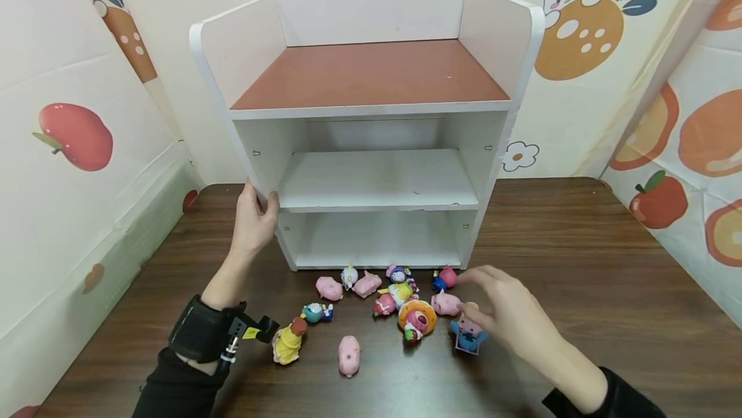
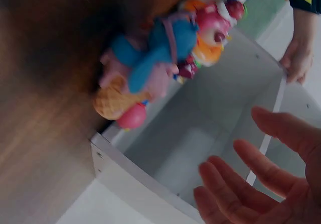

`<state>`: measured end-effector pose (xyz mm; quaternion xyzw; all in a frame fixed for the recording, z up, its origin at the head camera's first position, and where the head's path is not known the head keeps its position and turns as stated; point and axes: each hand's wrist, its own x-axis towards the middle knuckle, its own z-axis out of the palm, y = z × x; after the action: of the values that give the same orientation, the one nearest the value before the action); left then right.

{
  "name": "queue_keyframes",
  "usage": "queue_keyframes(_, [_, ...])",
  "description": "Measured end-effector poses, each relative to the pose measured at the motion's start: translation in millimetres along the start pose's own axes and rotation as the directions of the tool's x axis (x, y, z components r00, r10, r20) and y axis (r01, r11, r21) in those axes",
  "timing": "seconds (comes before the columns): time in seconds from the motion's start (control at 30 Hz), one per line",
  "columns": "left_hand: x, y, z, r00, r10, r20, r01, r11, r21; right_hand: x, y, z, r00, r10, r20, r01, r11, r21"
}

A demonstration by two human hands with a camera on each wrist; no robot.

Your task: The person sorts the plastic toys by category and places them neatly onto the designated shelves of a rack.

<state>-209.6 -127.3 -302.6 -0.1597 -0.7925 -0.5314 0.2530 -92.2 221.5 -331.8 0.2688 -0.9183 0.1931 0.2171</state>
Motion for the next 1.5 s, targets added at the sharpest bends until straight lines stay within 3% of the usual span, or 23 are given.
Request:
queue_keyframes(0.17, [-1.1, 3.4, -0.8, 1.0, 0.016, -0.001, -0.016, 1.0, -0.005, -17.1, -3, 5, 0.994, 0.011, 0.111, -0.009, 1.0, -0.018])
queue_keyframes(0.67, [-0.1, -3.1, -0.1, 0.999, 0.031, -0.012, -0.031, 0.999, 0.008, -35.8, -4, 21, 0.978, -0.064, 0.197, 0.089, 0.988, -0.123])
queue_keyframes(0.9, [-0.3, -3.1, 0.3, 0.999, 0.03, -0.01, -0.03, 1.0, 0.006, -39.3, -6, 28, 0.961, 0.024, 0.275, 0.019, 0.988, -0.152])
queue_keyframes(1.27, [-0.4, -3.0, 1.2, 1.0, 0.028, -0.014, -0.028, 1.0, 0.013, -39.1, -5, 34, 0.978, 0.023, 0.209, 0.013, 0.986, -0.169])
queue_keyframes(1.5, [-0.1, -2.7, 0.6, 1.0, 0.025, -0.017, -0.025, 1.0, 0.008, -31.6, 5, 26, 0.974, -0.033, 0.225, 0.043, 0.998, -0.038])
